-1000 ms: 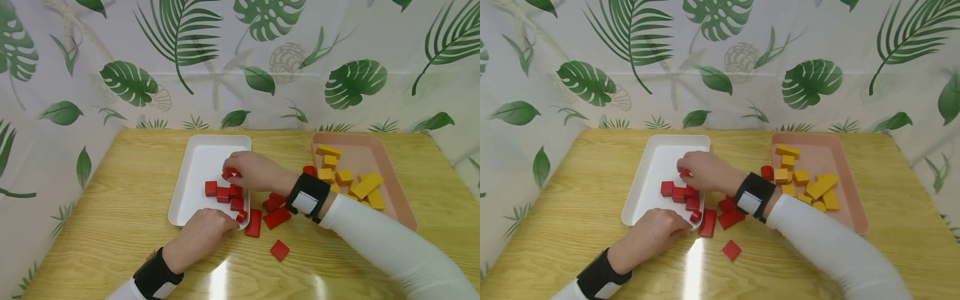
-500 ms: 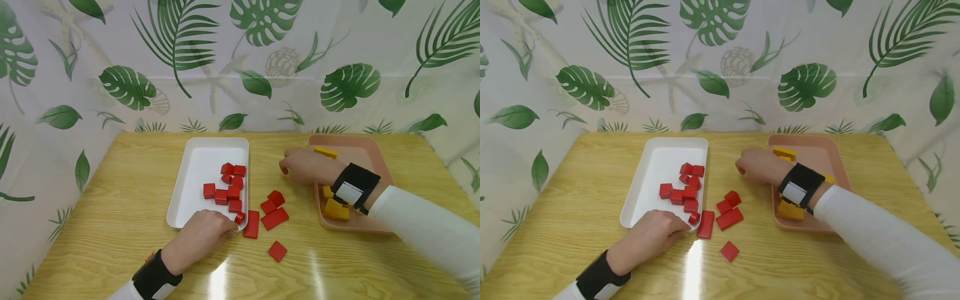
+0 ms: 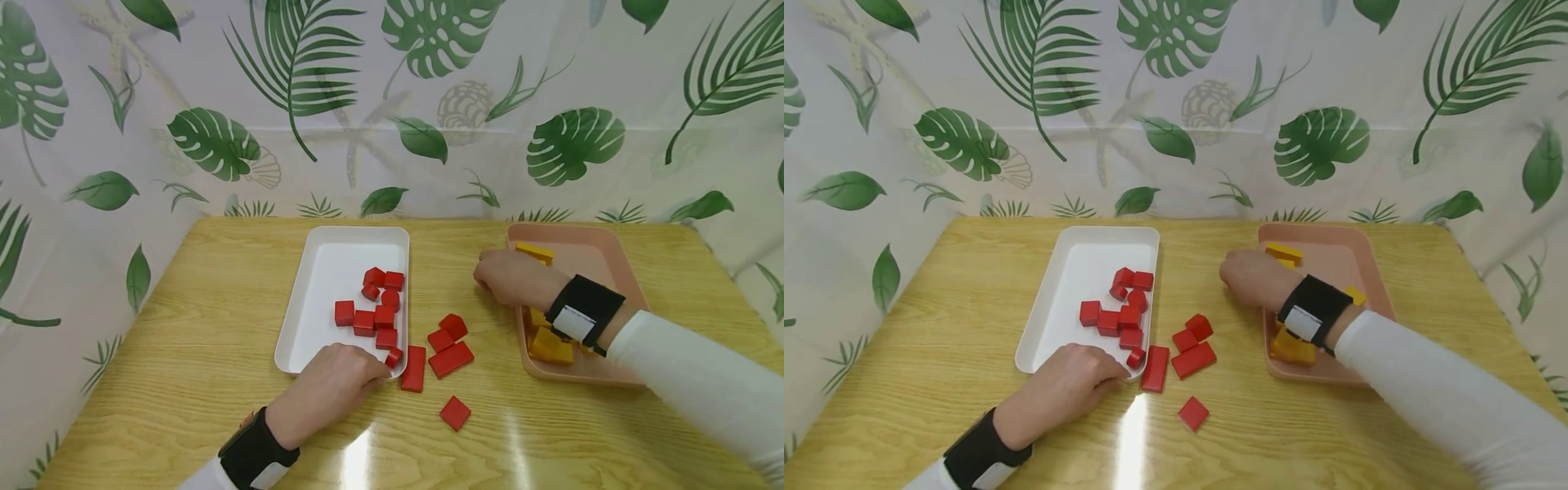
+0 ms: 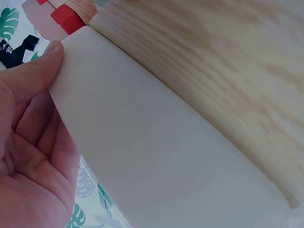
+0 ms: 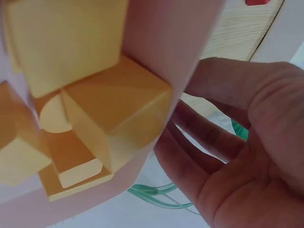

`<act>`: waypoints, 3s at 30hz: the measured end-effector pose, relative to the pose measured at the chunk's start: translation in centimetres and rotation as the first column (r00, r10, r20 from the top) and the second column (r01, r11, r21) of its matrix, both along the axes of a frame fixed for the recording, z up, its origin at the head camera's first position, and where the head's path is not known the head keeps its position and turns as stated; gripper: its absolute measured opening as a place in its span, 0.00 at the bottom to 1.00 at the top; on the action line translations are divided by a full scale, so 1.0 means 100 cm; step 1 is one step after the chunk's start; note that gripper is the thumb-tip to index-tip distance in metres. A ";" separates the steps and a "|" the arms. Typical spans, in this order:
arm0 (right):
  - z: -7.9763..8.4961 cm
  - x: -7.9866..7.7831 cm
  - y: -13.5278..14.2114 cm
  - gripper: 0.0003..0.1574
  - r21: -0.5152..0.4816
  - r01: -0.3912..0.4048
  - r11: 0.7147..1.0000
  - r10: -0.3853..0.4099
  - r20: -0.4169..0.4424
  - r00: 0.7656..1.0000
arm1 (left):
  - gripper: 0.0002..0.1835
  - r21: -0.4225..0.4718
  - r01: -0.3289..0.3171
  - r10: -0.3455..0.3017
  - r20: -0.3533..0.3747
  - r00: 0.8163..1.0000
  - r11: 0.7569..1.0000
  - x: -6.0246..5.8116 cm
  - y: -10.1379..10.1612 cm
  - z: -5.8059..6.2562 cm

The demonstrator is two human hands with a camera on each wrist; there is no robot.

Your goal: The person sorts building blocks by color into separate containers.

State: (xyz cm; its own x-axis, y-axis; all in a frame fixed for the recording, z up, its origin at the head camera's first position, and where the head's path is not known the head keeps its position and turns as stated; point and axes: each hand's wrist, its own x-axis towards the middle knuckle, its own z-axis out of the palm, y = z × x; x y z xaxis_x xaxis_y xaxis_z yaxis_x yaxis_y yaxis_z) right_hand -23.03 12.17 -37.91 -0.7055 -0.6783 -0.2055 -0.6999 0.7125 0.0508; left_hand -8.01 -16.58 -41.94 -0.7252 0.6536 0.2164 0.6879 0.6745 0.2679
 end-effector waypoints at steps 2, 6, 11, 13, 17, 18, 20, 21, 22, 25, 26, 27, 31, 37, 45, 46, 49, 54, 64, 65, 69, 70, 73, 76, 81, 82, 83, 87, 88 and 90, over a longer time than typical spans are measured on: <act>0.003 -0.001 -0.001 0.07 -0.018 -0.004 1.000 0.004 0.012 1.000 | 0.04 -0.003 0.000 0.000 -0.003 1.000 1.000 0.000 0.000 0.001; 0.014 -0.008 -0.014 0.08 -0.103 -0.030 0.994 0.033 0.024 0.999 | 0.05 0.001 0.001 -0.001 0.003 1.000 1.000 0.000 -0.001 0.003; 0.027 -0.015 -0.050 0.06 -0.239 -0.053 0.970 0.057 0.011 0.998 | 0.04 0.009 0.003 -0.003 0.031 1.000 1.000 0.000 -0.001 0.003; 0.029 -0.012 -0.066 0.05 -0.294 -0.047 0.955 0.058 0.030 0.998 | 0.04 0.007 0.003 -0.004 0.037 0.999 1.000 0.000 -0.001 0.003; 0.020 -0.006 -0.100 0.04 -0.392 -0.060 0.918 0.099 0.080 0.992 | 0.04 0.007 0.003 -0.003 0.036 0.999 1.000 0.000 -0.001 0.002; 0.017 -0.005 -0.107 0.04 -0.416 -0.057 0.908 0.110 0.105 0.988 | 0.05 0.008 0.004 -0.004 0.032 0.999 1.000 0.000 -0.001 0.002; 0.009 -0.003 -0.121 0.03 -0.454 -0.049 0.890 0.131 0.152 0.980 | 0.04 0.004 0.007 -0.008 0.019 1.000 1.000 0.000 -0.002 0.002; 0.006 -0.002 -0.127 0.03 -0.470 -0.041 0.882 0.139 0.175 0.975 | 0.04 0.003 0.012 -0.012 0.011 1.000 1.000 0.000 -0.002 0.002; 0.003 -0.002 -0.132 0.03 -0.485 -0.034 0.874 0.146 0.197 0.969 | 0.04 0.002 0.016 -0.016 0.004 1.000 1.000 0.000 -0.002 0.001; -0.005 0.000 -0.143 0.04 -0.521 -0.003 0.853 0.165 0.264 0.950 | 0.04 -0.001 0.028 -0.028 -0.014 1.000 1.000 0.000 -0.002 0.000; -0.007 0.000 -0.145 0.04 -0.529 0.007 0.849 0.170 0.285 0.943 | 0.04 -0.001 0.029 -0.029 -0.017 0.999 1.000 0.000 -0.002 0.000; -0.008 0.000 -0.147 0.04 -0.534 0.018 0.845 0.173 0.305 0.936 | 0.04 0.000 0.030 -0.030 -0.020 0.999 1.000 0.000 -0.002 -0.001; -0.011 0.001 -0.154 0.04 -0.518 0.000 0.855 0.206 0.340 0.918 | 0.04 -0.010 0.022 -0.022 -0.039 0.999 1.000 0.000 -0.003 0.000; -0.018 0.000 -0.160 0.03 -0.443 -0.051 0.895 0.220 0.339 0.915 | 0.04 -0.017 0.024 -0.025 -0.048 0.999 1.000 -0.001 -0.005 -0.001; -0.022 0.000 -0.163 0.09 -0.386 -0.056 0.921 0.188 0.316 0.930 | 0.05 -0.003 0.030 -0.030 -0.047 0.998 1.000 -0.001 -0.002 -0.003; -0.022 0.000 -0.163 0.09 -0.384 -0.064 0.921 0.191 0.303 0.934 | 0.05 -0.003 0.029 -0.029 -0.049 0.998 1.000 -0.001 -0.002 -0.003; -0.018 0.001 -0.160 0.10 -0.403 -0.086 0.911 0.209 0.274 0.939 | 0.06 -0.005 0.028 -0.028 -0.060 0.998 1.000 -0.001 -0.003 -0.002; 0.002 0.006 -0.143 0.09 -0.436 -0.082 0.896 0.198 0.230 0.953 | 0.07 -0.007 0.024 -0.024 -0.069 0.997 1.000 0.000 -0.002 0.000; 0.027 0.029 -0.081 0.11 -0.320 -0.079 0.944 0.139 0.169 0.976 | 0.06 -0.015 -0.001 0.001 -0.001 1.000 1.000 0.001 -0.001 0.004; 0.026 0.032 -0.076 0.12 -0.296 -0.071 0.953 0.128 0.177 0.976 | 0.06 -0.015 -0.002 0.002 0.005 1.000 1.000 0.001 -0.001 0.004; 0.017 0.042 -0.058 0.14 -0.218 -0.095 0.971 0.138 0.190 0.972 | 0.05 -0.015 -0.004 0.005 0.014 1.000 1.000 0.002 0.000 0.003; 0.015 0.043 -0.054 0.15 -0.206 -0.100 0.973 0.143 0.202 0.969 | 0.05 -0.013 -0.005 0.005 0.018 1.000 1.000 0.002 0.000 0.002; 0.007 0.046 -0.045 0.18 -0.187 -0.099 0.977 0.144 0.247 0.958 | 0.05 -0.008 -0.006 0.006 0.018 1.000 1.000 0.001 0.000 0.002; 0.000 0.047 -0.040 0.19 -0.180 -0.081 0.980 0.131 0.290 0.948 | 0.05 -0.004 -0.006 0.006 0.007 1.000 1.000 0.002 -0.001 0.001; -0.006 0.046 -0.037 0.17 -0.202 -0.087 0.976 0.144 0.290 0.946 | 0.05 0.008 -0.004 0.004 0.011 1.000 1.000 0.002 -0.001 0.003; -0.007 0.045 -0.036 0.17 -0.199 -0.090 0.976 0.145 0.282 0.948 | 0.05 0.010 -0.003 0.003 0.014 1.000 1.000 0.002 0.000 0.003; -0.008 0.044 -0.036 0.17 -0.197 -0.091 0.976 0.144 0.275 0.951 | 0.05 0.011 -0.001 0.001 0.016 1.000 1.000 0.002 0.000 0.003; -0.011 0.041 -0.033 0.13 -0.169 -0.083 0.982 0.122 0.236 0.964 | 0.05 0.009 0.001 -0.001 0.019 1.000 1.000 0.001 0.000 0.002; -0.013 0.040 -0.032 0.12 -0.162 -0.078 0.984 0.113 0.224 0.968 | 0.05 0.009 0.001 -0.001 0.017 1.000 1.000 0.002 0.000 0.002; -0.014 0.039 -0.031 0.11 -0.168 -0.080 0.983 0.113 0.203 0.973 | 0.05 0.009 0.000 -0.001 0.013 1.000 1.000 0.001 0.000 0.002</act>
State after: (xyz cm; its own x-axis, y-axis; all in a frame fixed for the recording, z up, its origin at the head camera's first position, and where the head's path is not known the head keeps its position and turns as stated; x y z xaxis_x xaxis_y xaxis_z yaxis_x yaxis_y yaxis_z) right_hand -19.17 9.03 -39.35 -0.5874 -0.7768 -0.2272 -0.7485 0.6281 -0.2127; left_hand -7.87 -16.59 -41.78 -0.7278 0.6521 0.2123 0.6845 0.6718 0.2830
